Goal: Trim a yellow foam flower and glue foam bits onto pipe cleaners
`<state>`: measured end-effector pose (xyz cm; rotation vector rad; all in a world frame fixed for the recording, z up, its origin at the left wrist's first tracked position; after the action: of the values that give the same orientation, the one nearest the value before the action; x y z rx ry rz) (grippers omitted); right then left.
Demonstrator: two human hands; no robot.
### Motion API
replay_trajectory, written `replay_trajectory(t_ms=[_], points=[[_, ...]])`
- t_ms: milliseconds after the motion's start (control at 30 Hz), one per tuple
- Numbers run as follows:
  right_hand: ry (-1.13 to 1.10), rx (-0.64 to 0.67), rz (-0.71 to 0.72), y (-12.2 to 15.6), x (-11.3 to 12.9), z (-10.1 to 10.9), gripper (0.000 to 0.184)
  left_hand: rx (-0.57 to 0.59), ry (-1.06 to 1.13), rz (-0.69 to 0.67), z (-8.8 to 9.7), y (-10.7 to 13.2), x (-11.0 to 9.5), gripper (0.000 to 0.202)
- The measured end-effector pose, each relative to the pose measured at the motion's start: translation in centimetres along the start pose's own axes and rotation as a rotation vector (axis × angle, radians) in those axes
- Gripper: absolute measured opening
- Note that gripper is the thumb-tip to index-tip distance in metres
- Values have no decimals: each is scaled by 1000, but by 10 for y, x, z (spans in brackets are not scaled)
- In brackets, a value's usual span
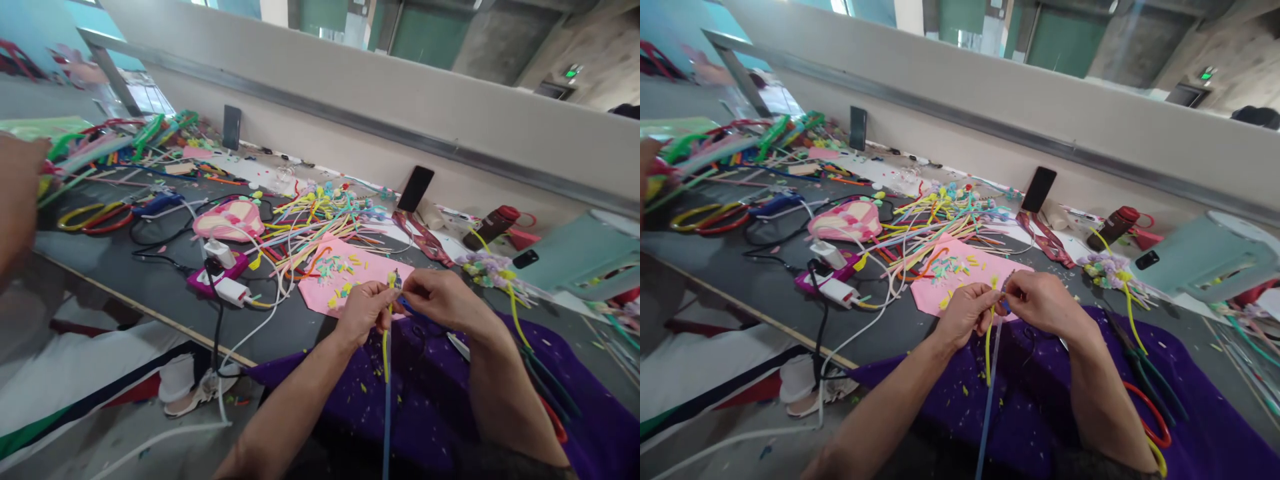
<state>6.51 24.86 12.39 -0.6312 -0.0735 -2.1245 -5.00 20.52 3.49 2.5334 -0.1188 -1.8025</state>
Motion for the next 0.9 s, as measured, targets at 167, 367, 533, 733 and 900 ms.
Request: replay_trajectory(t_ms=[167,367,533,733,900], points=[[35,2,-14,2,-4,1,9,9,20,34,-4,-3,2,37],[-190,-44,-5,-5,-7,2,10,69,86,87,-2,-11,-4,36],[-344,-83,12,-12,-18,1,11,101,127,129,1,-22,-8,32],[-807,32,-94,-22,-37,-17,9,69,157,118,7,-24,-6,29],[-1046,146,-106,-27,-48,-34,16,71,171,127,11,-20,-3,27]])
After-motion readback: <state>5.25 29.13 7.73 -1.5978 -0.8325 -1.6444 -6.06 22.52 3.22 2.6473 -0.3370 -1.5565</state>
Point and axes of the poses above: each hand's wrist, its own y-axis away from the middle knuckle, its own z-axis out of the back of the hand, x = y × z, the point moved 4 cm from there along -y, towards the middle knuckle, and after that the axes turned 9 degrees about -y, right-handed, at the moved point
